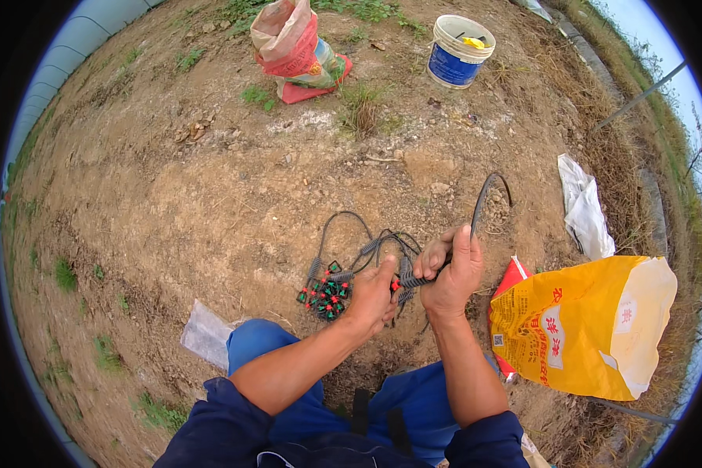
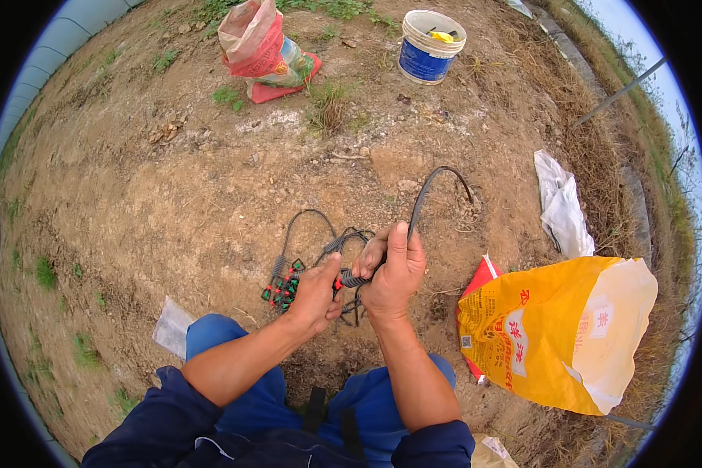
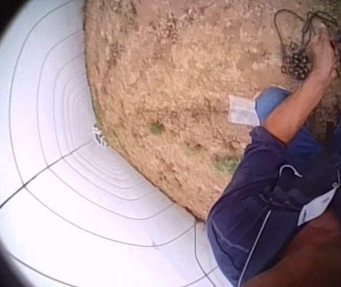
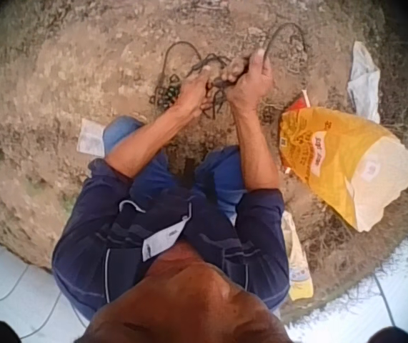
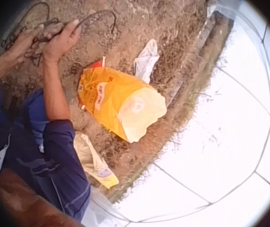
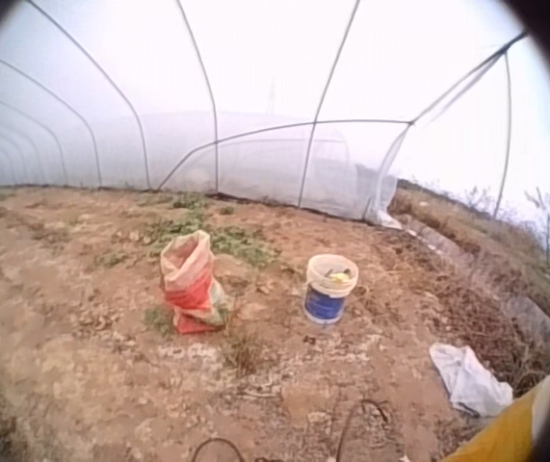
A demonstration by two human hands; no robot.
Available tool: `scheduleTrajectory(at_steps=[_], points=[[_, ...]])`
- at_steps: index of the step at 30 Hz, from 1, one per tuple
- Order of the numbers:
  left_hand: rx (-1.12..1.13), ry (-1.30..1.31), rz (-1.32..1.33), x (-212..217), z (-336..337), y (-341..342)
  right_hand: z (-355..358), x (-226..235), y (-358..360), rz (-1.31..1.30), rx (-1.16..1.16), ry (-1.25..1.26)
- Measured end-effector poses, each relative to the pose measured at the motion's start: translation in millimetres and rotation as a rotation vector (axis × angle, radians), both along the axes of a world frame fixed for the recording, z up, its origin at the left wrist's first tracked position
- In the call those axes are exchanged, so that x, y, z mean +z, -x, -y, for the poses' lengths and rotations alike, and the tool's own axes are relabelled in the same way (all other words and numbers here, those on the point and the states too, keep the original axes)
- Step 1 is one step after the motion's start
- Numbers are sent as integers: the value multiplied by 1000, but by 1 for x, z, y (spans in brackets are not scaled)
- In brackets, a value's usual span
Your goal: The person walks through a greenhouse and retrieves irrigation components from a yellow bag. They sit on the ground and untangle black tubing with red and green drippers, then place the components back into the bag.
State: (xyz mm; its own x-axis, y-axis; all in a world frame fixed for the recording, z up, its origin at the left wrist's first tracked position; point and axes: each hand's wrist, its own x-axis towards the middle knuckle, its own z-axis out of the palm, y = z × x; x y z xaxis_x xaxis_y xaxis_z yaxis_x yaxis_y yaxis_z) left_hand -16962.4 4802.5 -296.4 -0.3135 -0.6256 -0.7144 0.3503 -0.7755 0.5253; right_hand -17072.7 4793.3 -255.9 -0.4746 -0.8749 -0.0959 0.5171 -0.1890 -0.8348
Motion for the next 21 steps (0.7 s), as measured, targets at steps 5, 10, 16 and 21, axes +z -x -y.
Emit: scheduleTrajectory(at_steps=[5,10,16,21], points=[[-55,-42,-13,0,-2,-7,-5,2,-9,-86,100,-24],[-50,-68,-30,-2,-4,-14,-11,4,-21,-156,128,35],[-71,-49,-44,7,-4,-25,-16,-4,-31,-149,154,117],[-53,-32,-86,-1,-5,-31,-18,-7,-38,-182,177,113]])
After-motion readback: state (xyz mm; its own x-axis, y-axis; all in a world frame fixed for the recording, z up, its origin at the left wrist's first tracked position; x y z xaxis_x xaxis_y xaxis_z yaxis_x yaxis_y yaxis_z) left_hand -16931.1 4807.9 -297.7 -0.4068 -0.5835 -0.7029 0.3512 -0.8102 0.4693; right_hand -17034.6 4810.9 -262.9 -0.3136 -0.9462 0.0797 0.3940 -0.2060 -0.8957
